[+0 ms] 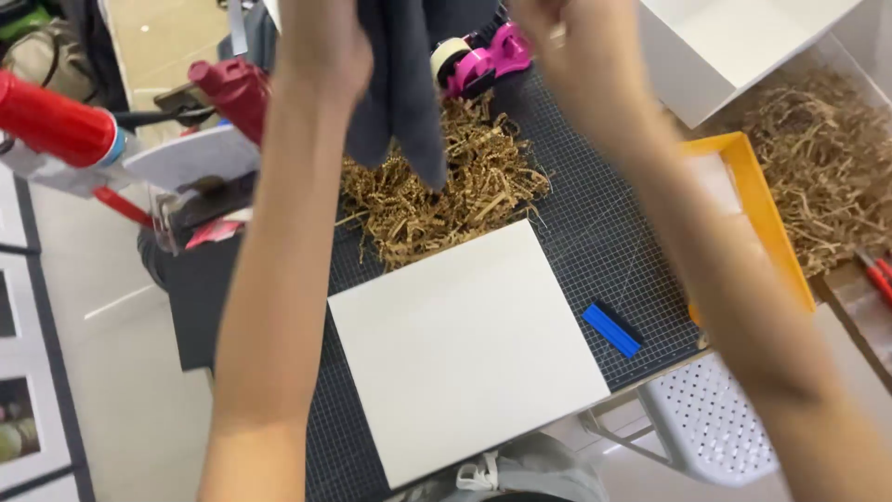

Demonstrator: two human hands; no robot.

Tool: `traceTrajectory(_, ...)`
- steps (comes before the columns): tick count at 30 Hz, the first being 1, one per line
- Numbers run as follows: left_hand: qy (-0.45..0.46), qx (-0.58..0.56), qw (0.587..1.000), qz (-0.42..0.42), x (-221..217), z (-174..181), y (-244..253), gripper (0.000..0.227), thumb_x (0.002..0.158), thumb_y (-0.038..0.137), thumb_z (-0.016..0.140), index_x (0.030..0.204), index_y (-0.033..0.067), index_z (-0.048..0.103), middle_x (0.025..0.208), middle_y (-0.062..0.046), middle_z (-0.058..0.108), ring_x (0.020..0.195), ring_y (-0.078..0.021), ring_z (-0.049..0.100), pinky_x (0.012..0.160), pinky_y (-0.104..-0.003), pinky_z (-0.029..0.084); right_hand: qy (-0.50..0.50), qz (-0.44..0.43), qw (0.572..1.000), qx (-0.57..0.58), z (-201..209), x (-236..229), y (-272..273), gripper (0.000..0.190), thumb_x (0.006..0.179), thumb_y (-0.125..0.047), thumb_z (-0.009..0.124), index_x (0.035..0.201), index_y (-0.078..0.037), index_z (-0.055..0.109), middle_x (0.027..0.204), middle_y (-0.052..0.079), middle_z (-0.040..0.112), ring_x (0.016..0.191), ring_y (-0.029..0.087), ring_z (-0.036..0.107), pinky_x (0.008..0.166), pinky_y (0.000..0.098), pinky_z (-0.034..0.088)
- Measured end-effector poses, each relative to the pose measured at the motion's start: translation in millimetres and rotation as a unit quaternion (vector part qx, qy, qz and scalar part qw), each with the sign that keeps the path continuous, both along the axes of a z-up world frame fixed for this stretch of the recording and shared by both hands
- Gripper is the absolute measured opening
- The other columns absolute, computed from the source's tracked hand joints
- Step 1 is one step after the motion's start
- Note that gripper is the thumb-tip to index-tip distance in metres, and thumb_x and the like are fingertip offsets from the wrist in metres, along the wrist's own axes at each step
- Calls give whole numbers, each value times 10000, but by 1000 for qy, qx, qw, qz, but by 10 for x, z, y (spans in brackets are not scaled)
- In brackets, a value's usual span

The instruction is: Applying adhesive and a white covering sheet to a box surface using a roller and scraper

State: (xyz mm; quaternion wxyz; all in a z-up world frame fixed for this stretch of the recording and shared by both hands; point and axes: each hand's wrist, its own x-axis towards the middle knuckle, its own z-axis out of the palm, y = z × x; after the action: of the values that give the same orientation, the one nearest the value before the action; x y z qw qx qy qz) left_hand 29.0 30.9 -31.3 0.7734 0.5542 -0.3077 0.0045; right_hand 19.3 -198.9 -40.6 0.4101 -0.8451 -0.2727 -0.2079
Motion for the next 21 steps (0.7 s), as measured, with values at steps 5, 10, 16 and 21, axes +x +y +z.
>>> traceTrajectory(5,-8,273,961,50,247,-1463,-68,309,796,228,884,1068,222,737,1021,57,732,980,-128,707,921,-306,563,161,-191,966,66,-1683,-1086,188,260,911,-19,657,1170,-13,636,1076,188,623,871,370,633,739,457,511)
traceTrajectory(10,-152,388,905,-79,228,-2753,-565,174,893,-19,666,1006,94,734,1200,-117,686,1152,-354,642,1016,-490,492,202,-285,931,102,-2397,-1730,526,275,896,43,630,1152,-45,678,1009,102,601,826,229,631,740,339,542)
traceTrajectory(16,-232,460,850,-111,98,-2904,-601,217,974,42,549,1072,126,723,1307,-40,622,1201,-294,585,1027,-508,444,192,-275,941,43,-2557,-1869,715,294,882,44,622,1139,-77,697,969,56,597,855,214,650,739,313,577)
traceTrajectory(21,-230,434,868,-80,25,-2974,-567,189,1001,85,543,1109,143,686,1372,-13,584,1267,-258,559,1028,-460,458,160,-280,946,-35,-2530,-1844,756,243,894,26,614,1086,-90,707,954,30,582,870,209,614,756,321,556)
